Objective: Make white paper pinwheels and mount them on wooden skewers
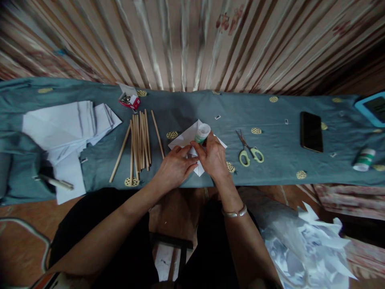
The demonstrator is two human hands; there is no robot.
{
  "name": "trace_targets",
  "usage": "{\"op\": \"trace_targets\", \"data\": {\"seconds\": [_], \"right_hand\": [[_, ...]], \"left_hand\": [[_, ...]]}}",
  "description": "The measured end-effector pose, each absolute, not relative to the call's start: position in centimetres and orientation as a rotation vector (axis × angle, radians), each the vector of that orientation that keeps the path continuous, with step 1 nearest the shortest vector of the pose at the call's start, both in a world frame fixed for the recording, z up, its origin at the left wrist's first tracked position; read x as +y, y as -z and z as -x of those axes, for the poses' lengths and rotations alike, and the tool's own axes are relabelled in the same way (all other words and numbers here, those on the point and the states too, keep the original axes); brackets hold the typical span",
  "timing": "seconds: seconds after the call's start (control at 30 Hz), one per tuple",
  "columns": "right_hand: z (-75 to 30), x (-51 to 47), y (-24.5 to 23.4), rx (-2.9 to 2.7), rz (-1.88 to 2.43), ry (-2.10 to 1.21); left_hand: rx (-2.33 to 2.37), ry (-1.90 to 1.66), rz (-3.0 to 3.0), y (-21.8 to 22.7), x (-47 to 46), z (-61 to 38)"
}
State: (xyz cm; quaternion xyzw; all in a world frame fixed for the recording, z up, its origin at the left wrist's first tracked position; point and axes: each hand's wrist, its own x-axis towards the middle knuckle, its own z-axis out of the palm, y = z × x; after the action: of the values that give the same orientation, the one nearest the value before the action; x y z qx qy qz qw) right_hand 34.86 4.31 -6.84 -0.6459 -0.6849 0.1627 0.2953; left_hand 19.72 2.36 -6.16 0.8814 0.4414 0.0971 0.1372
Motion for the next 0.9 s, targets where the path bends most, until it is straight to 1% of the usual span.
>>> {"op": "trace_targets", "data": {"seconds": [0.43, 0.9], "right_hand": [[-35.3, 3.7, 6.9, -1.923, 1.702, -0.408], [-36.1, 3.2, 6.9, -1.884, 1.734, -0.39]], "left_hand": [[1.286, -0.233, -2.564, 6.2, 2.4, -19.7], [1.281, -0.222, -2.58, 6.1, 2.4, -19.7]]}}
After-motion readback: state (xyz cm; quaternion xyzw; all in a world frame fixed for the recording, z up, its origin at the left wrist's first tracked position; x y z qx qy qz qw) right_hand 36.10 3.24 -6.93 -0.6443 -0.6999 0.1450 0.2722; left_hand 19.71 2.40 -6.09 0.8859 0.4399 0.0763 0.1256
